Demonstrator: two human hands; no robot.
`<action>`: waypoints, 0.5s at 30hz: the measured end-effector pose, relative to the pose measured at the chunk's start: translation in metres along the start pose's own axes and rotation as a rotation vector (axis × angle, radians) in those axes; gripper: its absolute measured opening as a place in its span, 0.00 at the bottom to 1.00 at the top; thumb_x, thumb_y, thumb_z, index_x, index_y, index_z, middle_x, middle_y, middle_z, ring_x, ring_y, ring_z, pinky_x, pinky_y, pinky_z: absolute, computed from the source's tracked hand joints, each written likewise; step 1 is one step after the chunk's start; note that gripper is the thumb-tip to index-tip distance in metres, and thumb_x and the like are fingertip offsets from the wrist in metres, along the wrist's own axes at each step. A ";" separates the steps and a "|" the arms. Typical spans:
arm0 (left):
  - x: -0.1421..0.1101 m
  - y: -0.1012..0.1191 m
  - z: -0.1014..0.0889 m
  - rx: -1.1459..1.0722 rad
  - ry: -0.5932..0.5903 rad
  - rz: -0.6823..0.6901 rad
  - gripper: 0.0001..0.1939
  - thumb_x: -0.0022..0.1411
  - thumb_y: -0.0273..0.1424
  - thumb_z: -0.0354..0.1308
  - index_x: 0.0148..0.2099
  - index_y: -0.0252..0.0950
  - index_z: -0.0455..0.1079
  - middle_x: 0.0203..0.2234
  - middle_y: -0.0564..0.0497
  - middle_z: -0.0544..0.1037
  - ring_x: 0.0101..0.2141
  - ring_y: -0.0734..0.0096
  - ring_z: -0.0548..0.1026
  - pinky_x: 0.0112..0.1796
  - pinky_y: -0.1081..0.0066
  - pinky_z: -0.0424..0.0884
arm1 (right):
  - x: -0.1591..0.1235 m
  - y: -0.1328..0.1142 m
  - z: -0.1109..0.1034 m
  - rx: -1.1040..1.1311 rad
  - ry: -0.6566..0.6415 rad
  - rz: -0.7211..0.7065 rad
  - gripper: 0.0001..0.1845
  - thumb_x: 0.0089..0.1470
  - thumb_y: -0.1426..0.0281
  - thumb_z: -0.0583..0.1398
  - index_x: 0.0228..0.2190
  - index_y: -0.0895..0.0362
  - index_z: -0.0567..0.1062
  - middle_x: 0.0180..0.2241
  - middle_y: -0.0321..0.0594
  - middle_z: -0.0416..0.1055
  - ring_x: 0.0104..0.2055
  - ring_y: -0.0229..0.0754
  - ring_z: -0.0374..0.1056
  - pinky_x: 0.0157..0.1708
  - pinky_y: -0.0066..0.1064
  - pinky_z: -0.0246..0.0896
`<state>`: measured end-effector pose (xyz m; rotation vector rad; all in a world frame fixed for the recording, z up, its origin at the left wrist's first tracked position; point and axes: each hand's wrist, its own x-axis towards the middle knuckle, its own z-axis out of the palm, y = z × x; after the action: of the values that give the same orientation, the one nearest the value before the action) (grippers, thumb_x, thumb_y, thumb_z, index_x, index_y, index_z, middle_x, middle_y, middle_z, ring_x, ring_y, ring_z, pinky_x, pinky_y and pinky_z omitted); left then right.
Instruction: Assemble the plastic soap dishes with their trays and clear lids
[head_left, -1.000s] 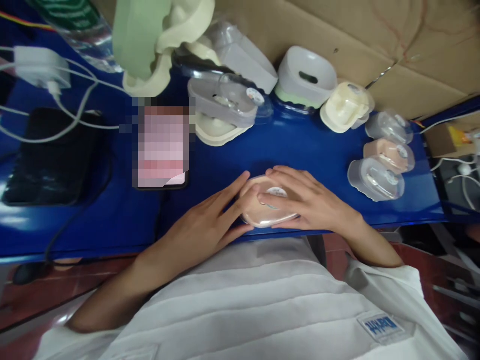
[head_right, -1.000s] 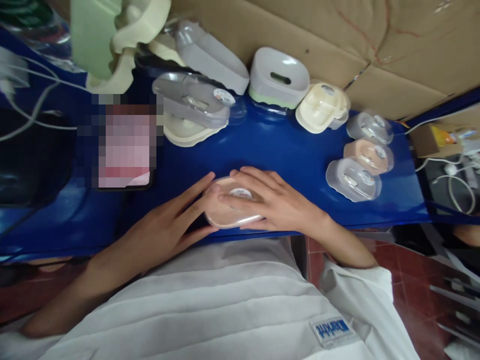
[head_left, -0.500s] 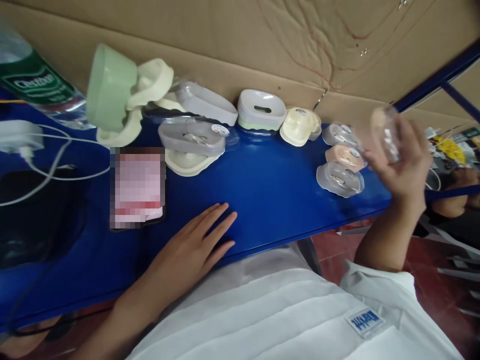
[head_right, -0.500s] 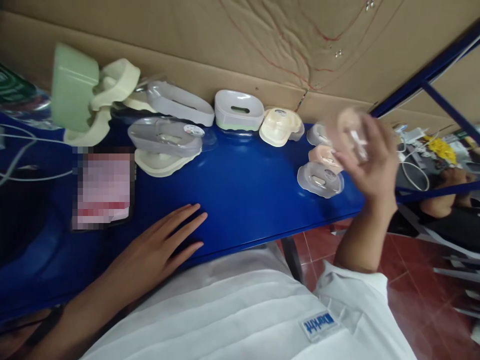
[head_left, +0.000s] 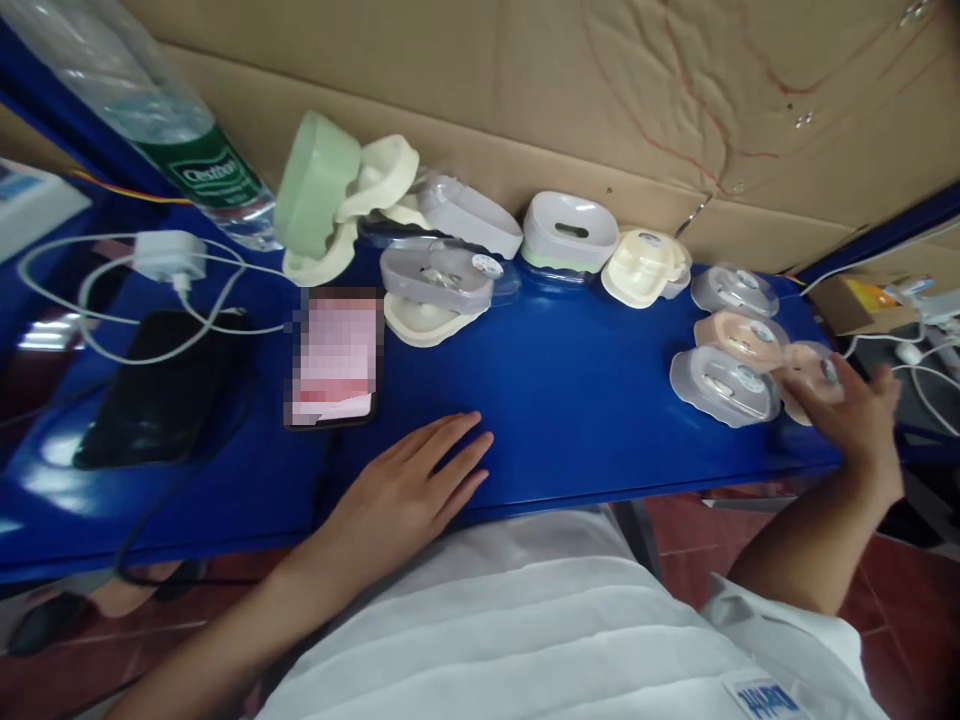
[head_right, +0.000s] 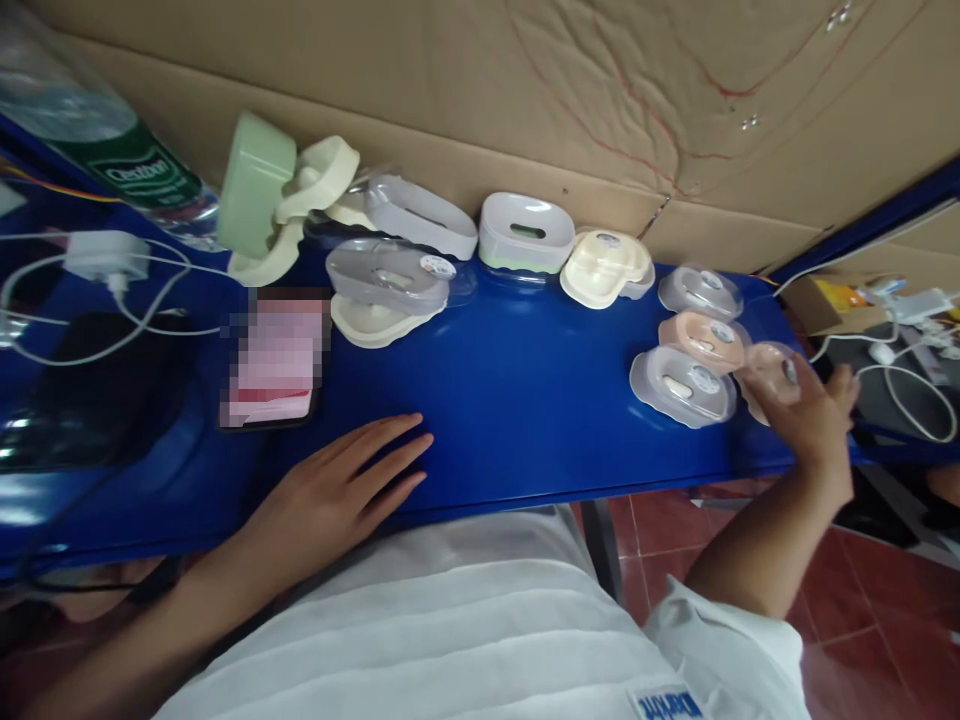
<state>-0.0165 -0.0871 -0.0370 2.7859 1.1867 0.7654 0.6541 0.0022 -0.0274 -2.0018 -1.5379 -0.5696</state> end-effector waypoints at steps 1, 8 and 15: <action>0.000 0.000 -0.006 0.014 -0.004 -0.011 0.17 0.81 0.30 0.58 0.65 0.33 0.77 0.62 0.36 0.81 0.59 0.50 0.83 0.58 0.53 0.84 | 0.013 -0.004 -0.005 -0.052 -0.008 0.024 0.61 0.34 0.22 0.65 0.53 0.56 0.87 0.68 0.71 0.66 0.69 0.87 0.62 0.56 0.86 0.51; 0.027 -0.017 -0.049 0.260 -0.088 -0.028 0.20 0.80 0.30 0.56 0.69 0.29 0.73 0.61 0.32 0.80 0.58 0.40 0.82 0.56 0.46 0.83 | 0.018 -0.219 -0.049 0.203 -0.142 -0.573 0.41 0.68 0.42 0.62 0.71 0.55 0.73 0.73 0.60 0.64 0.78 0.65 0.58 0.74 0.64 0.55; 0.084 -0.046 -0.031 0.439 -0.364 -0.165 0.28 0.76 0.32 0.62 0.70 0.18 0.68 0.57 0.24 0.79 0.57 0.31 0.80 0.61 0.39 0.76 | -0.030 -0.396 0.015 0.444 -0.602 -1.128 0.33 0.76 0.58 0.55 0.75 0.56 0.66 0.77 0.57 0.61 0.78 0.62 0.59 0.73 0.60 0.60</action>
<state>-0.0116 -0.0026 0.0167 2.9073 1.6320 -0.0284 0.2638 0.0681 0.0071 -0.8432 -2.8252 0.0502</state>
